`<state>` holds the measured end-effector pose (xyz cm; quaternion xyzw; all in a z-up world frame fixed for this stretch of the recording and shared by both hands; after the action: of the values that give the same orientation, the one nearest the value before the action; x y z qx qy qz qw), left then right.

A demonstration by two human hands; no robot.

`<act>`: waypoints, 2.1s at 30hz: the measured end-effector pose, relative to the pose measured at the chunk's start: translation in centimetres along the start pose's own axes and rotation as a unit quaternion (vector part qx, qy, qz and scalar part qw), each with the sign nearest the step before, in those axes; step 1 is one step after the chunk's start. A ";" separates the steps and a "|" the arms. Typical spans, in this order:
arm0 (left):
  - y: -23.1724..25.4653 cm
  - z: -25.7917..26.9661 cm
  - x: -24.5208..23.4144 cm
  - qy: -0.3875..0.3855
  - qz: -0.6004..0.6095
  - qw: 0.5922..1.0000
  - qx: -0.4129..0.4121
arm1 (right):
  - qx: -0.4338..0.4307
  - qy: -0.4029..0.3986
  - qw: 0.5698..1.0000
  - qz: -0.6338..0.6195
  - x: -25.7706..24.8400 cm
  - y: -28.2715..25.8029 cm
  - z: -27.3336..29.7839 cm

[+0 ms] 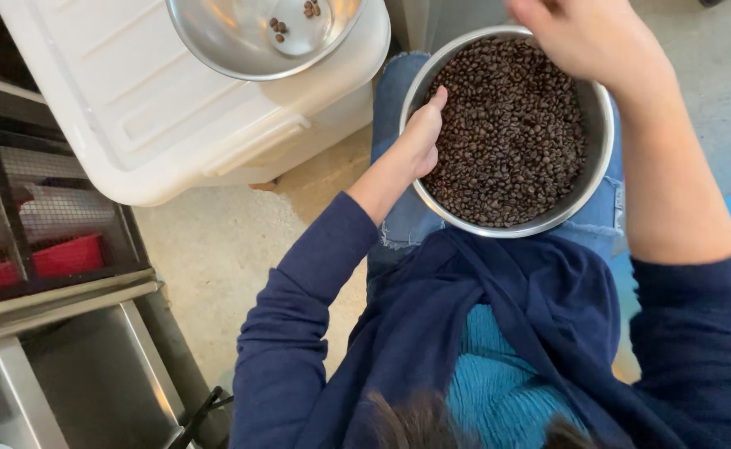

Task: The person sorts roasted coffee beans by hand, picking them from a large bowl and placing them into a smaller bowl.

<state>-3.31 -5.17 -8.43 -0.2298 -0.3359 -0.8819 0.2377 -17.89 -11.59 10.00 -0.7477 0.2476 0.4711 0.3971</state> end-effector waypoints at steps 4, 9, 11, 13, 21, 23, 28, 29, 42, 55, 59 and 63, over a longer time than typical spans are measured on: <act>0.0 0.6 0.5 -0.011 -0.003 1.000 -0.003 | 0.190 -0.100 0.975 0.061 4.7 7.0 7.4; -0.1 0.2 0.5 0.004 -0.025 1.000 -0.018 | 0.271 -0.142 0.951 -0.047 9.1 9.0 9.5; -0.1 0.4 0.6 0.010 -0.037 0.999 -0.032 | 0.304 -0.155 0.932 -0.120 10.0 8.4 9.4; -0.4 0.2 1.1 -0.016 -0.049 0.997 -0.059 | 0.344 -0.180 0.897 -0.212 10.8 7.7 9.5; -0.8 0.6 1.2 -0.016 -0.018 0.997 -0.074 | 0.314 -0.162 0.904 -0.241 11.1 5.9 9.3; -0.8 0.8 1.1 -0.019 -0.019 0.997 -0.068 | 0.281 -0.149 0.919 -0.234 11.2 5.6 9.2; -0.5 1.3 1.4 -0.044 -0.007 0.998 -0.049 | 0.177 -0.052 0.965 -0.186 9.8 4.3 8.7; -0.4 1.3 1.4 -0.043 -0.007 0.998 -0.050 | 0.178 -0.052 0.965 -0.186 9.6 4.0 8.8; 0.4 2.4 2.2 -0.080 -0.020 0.995 -0.057 | 0.067 -0.029 0.971 -0.225 5.7 -2.0 9.3; 0.0 2.0 1.6 -0.086 0.004 0.995 -0.058 | 0.061 0.013 0.985 -0.158 6.7 -3.7 9.6; -0.1 2.2 1.6 -0.086 0.011 0.994 -0.062 | 0.054 0.039 0.989 -0.133 5.4 -3.7 9.3; -0.4 2.0 1.5 -0.086 0.012 0.994 -0.063 | 0.099 0.112 0.962 -0.230 3.9 -2.3 9.1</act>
<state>-4.17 -3.94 -6.46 -0.3234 -0.2960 -0.8754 0.2036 -19.15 -2.77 5.14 -0.7895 0.1575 0.2533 0.5364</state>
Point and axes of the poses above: each hand's wrist, its own z-axis away from the middle knuckle, its own x-axis out of the palm, y = z × x, the point moved 8 cm from there along -z, towards the middle knuckle, and after that the axes turned 7 degrees about z, right-handed, at the moved point
